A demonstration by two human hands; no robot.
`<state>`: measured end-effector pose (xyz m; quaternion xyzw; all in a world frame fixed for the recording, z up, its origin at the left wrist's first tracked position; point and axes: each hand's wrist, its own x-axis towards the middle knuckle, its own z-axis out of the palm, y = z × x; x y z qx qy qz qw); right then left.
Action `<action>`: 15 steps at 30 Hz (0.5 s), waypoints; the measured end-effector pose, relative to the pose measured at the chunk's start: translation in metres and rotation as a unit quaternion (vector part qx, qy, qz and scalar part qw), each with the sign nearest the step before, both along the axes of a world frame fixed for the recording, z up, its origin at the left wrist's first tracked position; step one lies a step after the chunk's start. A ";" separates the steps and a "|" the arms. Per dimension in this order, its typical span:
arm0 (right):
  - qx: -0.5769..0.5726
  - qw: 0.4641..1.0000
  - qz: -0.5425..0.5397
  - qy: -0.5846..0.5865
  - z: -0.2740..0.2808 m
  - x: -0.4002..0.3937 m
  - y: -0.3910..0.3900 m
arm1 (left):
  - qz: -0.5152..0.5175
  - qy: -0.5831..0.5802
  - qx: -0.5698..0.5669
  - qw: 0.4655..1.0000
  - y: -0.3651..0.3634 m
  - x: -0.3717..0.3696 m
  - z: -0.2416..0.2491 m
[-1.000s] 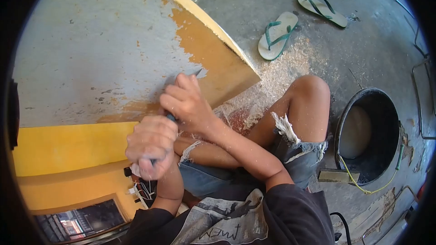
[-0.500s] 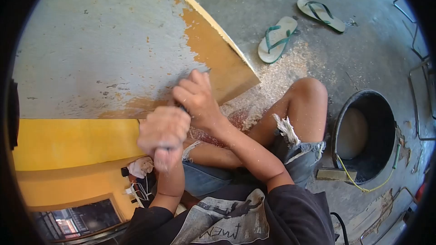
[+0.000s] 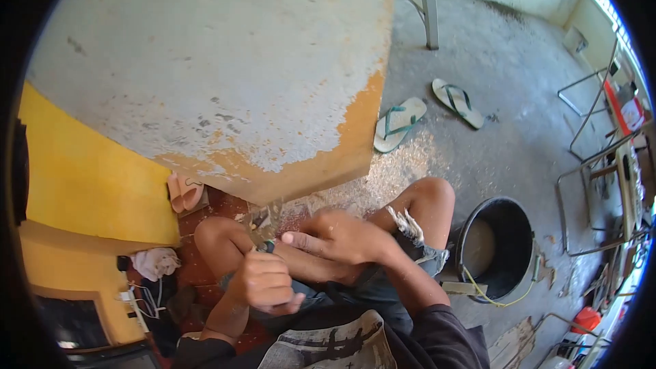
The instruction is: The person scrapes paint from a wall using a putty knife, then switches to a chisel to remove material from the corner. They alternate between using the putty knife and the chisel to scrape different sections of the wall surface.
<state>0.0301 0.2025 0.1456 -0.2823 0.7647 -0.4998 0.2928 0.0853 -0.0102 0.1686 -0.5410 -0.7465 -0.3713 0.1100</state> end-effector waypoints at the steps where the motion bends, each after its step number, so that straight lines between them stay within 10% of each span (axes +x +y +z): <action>1: -0.010 0.992 -0.004 -0.128 -0.026 0.011 -0.007 | 0.001 0.011 0.010 1.000 0.005 0.005 -0.012; 3: -0.013 0.917 0.005 -0.398 -0.052 0.037 -0.019 | -0.020 0.011 0.021 1.000 0.016 0.013 -0.042; 9: -0.181 0.728 -0.202 -0.630 -0.107 0.102 -0.019 | -0.094 -0.089 0.001 0.992 0.031 0.043 -0.098; 15: -0.236 0.843 -0.237 -0.421 -0.127 0.098 0.009 | -0.183 -0.389 0.186 0.884 0.013 0.052 -0.103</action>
